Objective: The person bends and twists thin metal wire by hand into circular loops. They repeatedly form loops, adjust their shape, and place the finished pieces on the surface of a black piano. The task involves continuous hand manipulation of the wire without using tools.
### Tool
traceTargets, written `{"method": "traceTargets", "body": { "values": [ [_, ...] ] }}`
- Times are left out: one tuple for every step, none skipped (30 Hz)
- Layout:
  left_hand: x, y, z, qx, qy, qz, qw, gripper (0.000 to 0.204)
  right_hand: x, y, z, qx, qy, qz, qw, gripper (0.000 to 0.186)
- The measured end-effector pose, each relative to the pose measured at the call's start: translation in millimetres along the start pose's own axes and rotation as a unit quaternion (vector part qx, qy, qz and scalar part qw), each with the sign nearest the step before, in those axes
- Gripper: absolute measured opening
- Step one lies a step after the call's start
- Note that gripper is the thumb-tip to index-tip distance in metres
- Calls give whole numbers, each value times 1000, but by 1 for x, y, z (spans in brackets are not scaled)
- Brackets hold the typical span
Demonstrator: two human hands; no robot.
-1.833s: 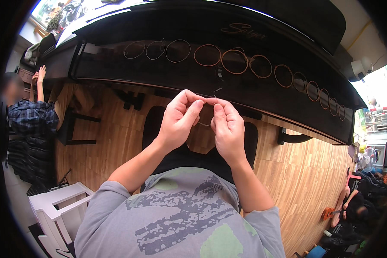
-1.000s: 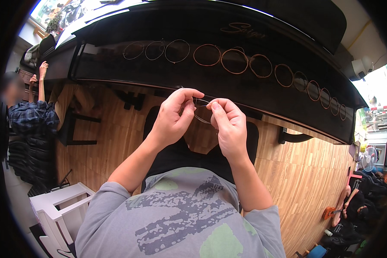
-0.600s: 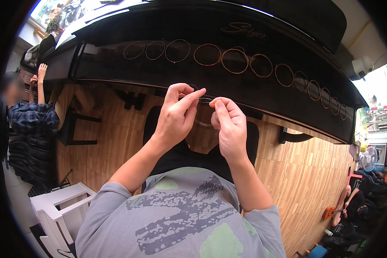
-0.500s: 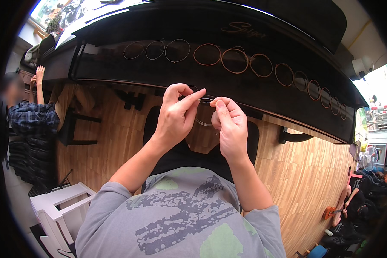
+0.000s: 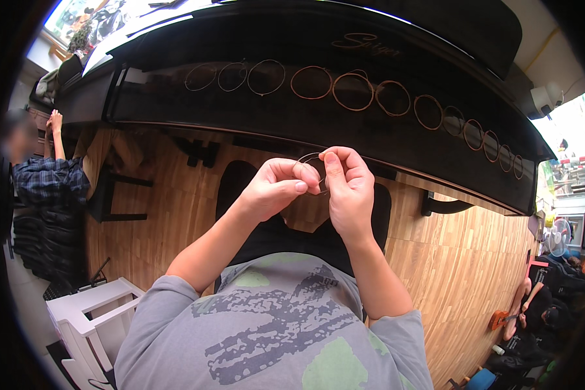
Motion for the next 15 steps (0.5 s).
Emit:
{"method": "traceTargets", "body": {
  "values": [
    [-1,2,-6,-49,2,-5,999,14,0,0,1,0,-1,-5,1000,14],
    [-1,1,-9,-102,-1,-24,994,14,0,1,2,-1,-2,-10,1000,14],
    [-1,0,-11,-155,-5,-44,987,15,0,0,2,1,-6,-14,1000,14],
    [-1,-1,-12,-208,-8,-63,976,16,-1,-1,1,2,-11,-17,1000,14],
    [-1,-1,-13,-213,-14,-85,973,18,-2,-2,2,4,-15,-21,1000,14],
    [0,-2,-13,-218,-23,-88,972,16,-2,-3,3,5,-20,-25,999,15],
    [0,-4,-13,-224,-32,-90,970,15,-2,-4,4,7,-25,-29,999,15],
    [-1,-5,-13,-230,-42,-93,968,13,-2,-6,5,8,-30,-34,999,15],
    [-2,-5,-13,-229,-39,-88,969,11,-3,-7,5,5,-28,-35,999,15],
    [-4,-5,-13,-228,-37,-83,969,9,-3,-9,4,1,-26,-36,999,15],
    [-5,-5,-14,-227,-35,-78,970,7,-4,-9,3,-3,-24,-37,999,15],
    [-6,-5,-15,-216,-33,-73,973,5,-4,-10,3,-5,-24,-37,999,15],
    [-7,-4,-16,-204,-31,-67,976,4,-5,-9,4,-8,-24,-38,999,15],
    [-8,-3,-17,-192,-29,-61,979,3,-5,-9,4,-11,-24,-38,999,15],
    [-8,-3,-16,-184,-24,-57,981,5,-5,-8,4,-15,-20,-36,999,15]
  ]
}}
Point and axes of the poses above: each hand's wrist, its own x-axis towards the middle knuckle, its own y-axis out of the back of the hand, z = x × y, the point moved 5 cm from there along x, towards the middle knuckle, and after that the axes turned 10 degrees about -y, right-handed, at the moved point
